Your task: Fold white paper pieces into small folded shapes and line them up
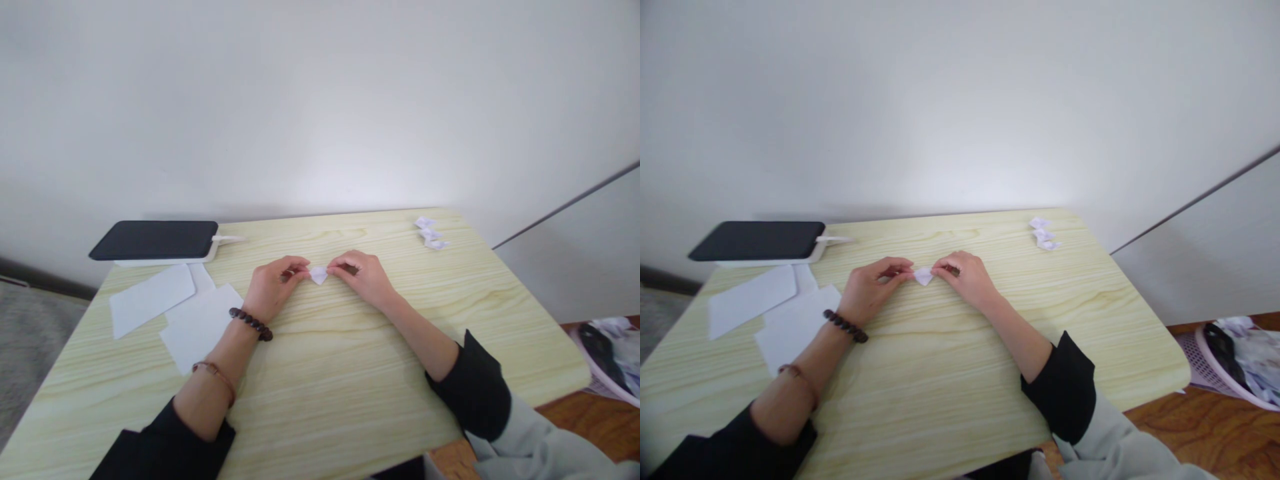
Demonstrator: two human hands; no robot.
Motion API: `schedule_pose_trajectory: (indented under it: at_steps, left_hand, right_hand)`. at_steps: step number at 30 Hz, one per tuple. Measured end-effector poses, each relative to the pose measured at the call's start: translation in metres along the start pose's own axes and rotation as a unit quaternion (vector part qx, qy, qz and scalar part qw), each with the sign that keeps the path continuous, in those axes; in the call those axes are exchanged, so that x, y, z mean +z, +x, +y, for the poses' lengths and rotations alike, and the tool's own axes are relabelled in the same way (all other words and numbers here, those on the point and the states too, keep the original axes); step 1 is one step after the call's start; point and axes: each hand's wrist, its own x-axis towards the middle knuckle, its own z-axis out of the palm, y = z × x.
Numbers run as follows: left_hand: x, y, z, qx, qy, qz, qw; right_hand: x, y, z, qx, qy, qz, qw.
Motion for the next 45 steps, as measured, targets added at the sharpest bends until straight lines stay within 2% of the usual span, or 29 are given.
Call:
schedule_pose_trajectory:
  at_steps: [5,8,16,24,32,39,45]
  left_hand:
    - [0.0,0.0,0.001,0.006,0.033,0.01,0.999]
    - [-0.001,0.0,0.002,0.014,0.038,0.009,0.999]
    - [-0.004,0.001,-0.003,0.004,0.054,0.001,0.999]
    - [-0.003,0.002,-0.01,0.006,0.081,-0.007,0.997]
    - [-0.005,0.002,-0.003,0.057,0.101,-0.019,0.993]
    - [-0.004,0.003,-0.002,0.033,0.104,0.004,0.994]
    - [-0.004,0.003,-0.003,0.051,0.1,-0.017,0.994]
  right_hand:
    - [0.0,0.0,-0.001,-0.06,-0.043,-0.016,0.997]
    - [0.0,0.001,-0.001,-0.073,-0.054,-0.018,0.996]
    - [-0.003,0.001,0.002,-0.005,-0.001,-0.001,1.0]
    - [-0.007,0.0,0.008,0.031,0.034,-0.014,0.999]
    - [-0.004,0.001,0.003,0.018,-0.002,-0.013,1.0]
    - [-0.003,0.0,0.0,0.019,0.011,0.001,1.0]
    - [-0.002,0.0,-0.001,-0.015,-0.025,-0.032,0.999]
